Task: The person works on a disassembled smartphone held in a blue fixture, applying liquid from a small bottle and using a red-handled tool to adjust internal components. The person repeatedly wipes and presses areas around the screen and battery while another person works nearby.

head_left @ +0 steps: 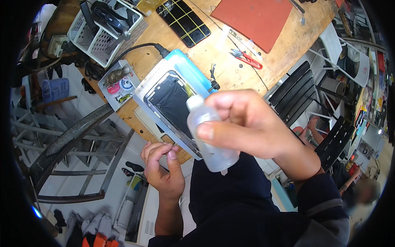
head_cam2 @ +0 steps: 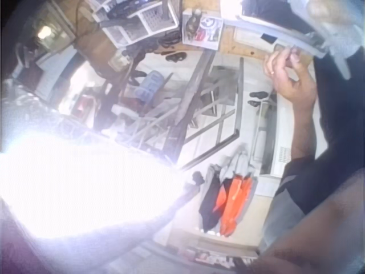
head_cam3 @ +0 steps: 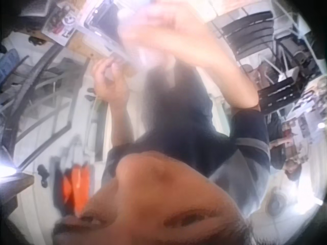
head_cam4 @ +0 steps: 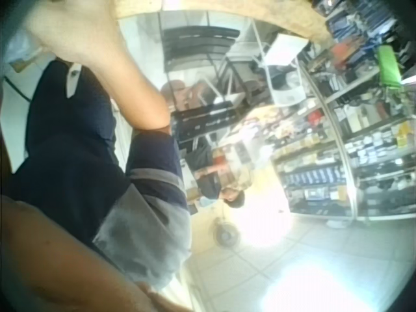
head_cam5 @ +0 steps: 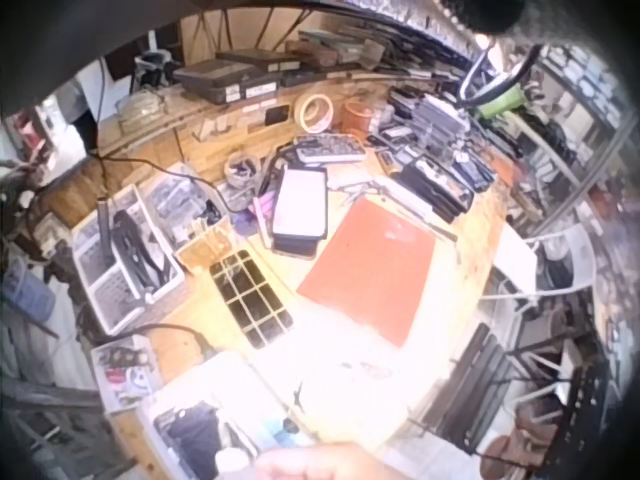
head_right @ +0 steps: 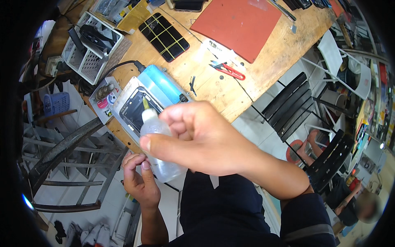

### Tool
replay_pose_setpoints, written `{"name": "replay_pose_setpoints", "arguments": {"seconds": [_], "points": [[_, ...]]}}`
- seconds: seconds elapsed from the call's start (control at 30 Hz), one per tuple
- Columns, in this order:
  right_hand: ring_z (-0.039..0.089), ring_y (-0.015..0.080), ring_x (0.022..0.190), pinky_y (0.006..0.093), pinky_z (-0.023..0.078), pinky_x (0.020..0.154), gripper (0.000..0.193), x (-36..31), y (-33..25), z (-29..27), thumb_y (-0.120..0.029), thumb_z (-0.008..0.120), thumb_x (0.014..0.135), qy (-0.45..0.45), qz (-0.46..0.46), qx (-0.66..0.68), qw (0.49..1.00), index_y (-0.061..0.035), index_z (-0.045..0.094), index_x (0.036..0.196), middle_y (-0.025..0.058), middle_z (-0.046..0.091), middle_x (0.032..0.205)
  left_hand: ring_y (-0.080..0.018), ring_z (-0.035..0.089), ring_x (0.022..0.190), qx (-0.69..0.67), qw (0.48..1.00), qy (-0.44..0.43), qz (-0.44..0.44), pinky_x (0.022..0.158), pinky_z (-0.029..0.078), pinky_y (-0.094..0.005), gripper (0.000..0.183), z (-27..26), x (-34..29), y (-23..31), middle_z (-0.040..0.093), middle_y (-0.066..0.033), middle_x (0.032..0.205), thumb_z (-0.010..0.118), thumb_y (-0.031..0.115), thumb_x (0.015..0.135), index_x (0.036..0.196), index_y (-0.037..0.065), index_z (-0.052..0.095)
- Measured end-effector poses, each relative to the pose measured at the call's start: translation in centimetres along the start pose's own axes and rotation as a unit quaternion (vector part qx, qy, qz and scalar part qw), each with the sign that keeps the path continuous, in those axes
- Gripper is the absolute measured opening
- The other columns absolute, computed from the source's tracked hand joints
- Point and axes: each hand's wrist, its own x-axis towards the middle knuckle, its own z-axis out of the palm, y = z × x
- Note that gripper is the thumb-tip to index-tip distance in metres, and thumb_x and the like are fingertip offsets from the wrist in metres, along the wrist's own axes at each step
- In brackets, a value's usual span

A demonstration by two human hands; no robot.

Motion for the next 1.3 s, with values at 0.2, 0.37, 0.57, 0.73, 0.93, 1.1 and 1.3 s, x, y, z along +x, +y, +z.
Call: {"name": "replay_pose_setpoints", "arguments": {"seconds": [0.2,0.37,0.57,0.73,0.93,1.1,1.3], "points": [[0.076,0.0297,0.074,0.0397,0.058,0.069,0.038,10.7,-2.3,-8.5,-0.026,0.085,0.093,0.289,-0.364,-0.385,0.797,-0.0016,0.074,0.119,0.0135,0.077,0.086,-0.0251,0.067,0.103,0.012,1.000,0.019,0.000,0.118,0.040,-0.0521,0.017,0.6,0.0,-0.5,0.077,-0.0083,0.099,0.068,0.002,0.100,0.117,0.002,0.069],[0.073,0.0470,0.100,0.0542,0.058,0.087,0.029,20.9,-1.7,-12.9,-0.016,0.073,0.099,0.244,-0.419,-0.526,0.699,-0.0016,0.067,0.123,0.0260,0.074,0.106,-0.0243,0.066,0.114,-0.012,0.994,0.087,-0.067,0.121,0.040,-0.0486,0.033,1.3,0.6,-1.2,0.075,-0.0123,0.111,0.070,0.000,0.100,0.132,-0.004,0.064],[0.074,0.0334,0.087,0.0442,0.059,0.074,0.037,15.8,0.5,-11.6,-0.008,0.081,0.090,0.259,-0.543,-0.495,0.628,-0.0016,0.072,0.125,0.0152,0.074,0.100,-0.0271,0.063,0.129,0.022,0.994,0.094,-0.049,0.119,0.042,-0.0438,0.063,1.4,2.2,-1.3,0.068,-0.0177,0.134,0.077,0.001,0.092,0.150,-0.006,0.054],[0.068,0.0286,0.084,0.0398,0.055,0.073,0.049,2.7,3.6,-8.4,0.001,0.077,0.085,-0.047,-0.406,-0.465,0.785,0.0001,0.072,0.133,0.0124,0.068,0.099,-0.0342,0.060,0.132,0.049,0.998,0.049,0.005,0.119,0.042,-0.0470,0.069,1.3,3.1,-1.0,0.063,-0.0217,0.139,0.077,0.007,0.088,0.153,-0.006,0.056],[0.066,0.0239,0.084,0.0362,0.049,0.074,0.053,2.6,4.8,-6.6,-0.002,0.083,0.076,-0.055,-0.493,-0.472,0.729,-0.0006,0.075,0.128,0.0080,0.069,0.102,-0.0355,0.057,0.134,0.092,0.993,0.070,0.022,0.117,0.043,-0.0474,0.068,1.8,3.1,-0.7,0.063,-0.0209,0.140,0.082,0.011,0.088,0.151,-0.004,0.061],[0.066,0.0233,0.083,0.0348,0.050,0.071,0.045,5.1,4.8,-6.3,-0.008,0.082,0.077,-0.012,-0.574,-0.485,0.660,-0.0004,0.076,0.121,0.0077,0.072,0.100,-0.0378,0.061,0.129,0.115,0.988,0.102,0.019,0.115,0.046,-0.0480,0.056,2.5,3.4,-0.6,0.067,-0.0197,0.136,0.082,0.008,0.088,0.142,-0.004,0.070],[0.069,0.0256,0.085,0.0355,0.056,0.073,0.033,7.5,4.2,-6.2,-0.010,0.076,0.082,0.006,-0.609,-0.514,0.604,0.0000,0.076,0.113,0.0117,0.074,0.101,-0.0400,0.066,0.127,0.237,0.953,0.144,0.119,0.112,0.049,-0.0491,0.048,2.6,4.9,-0.6,0.073,-0.0177,0.127,0.084,0.002,0.083,0.131,-0.001,0.078]]}}
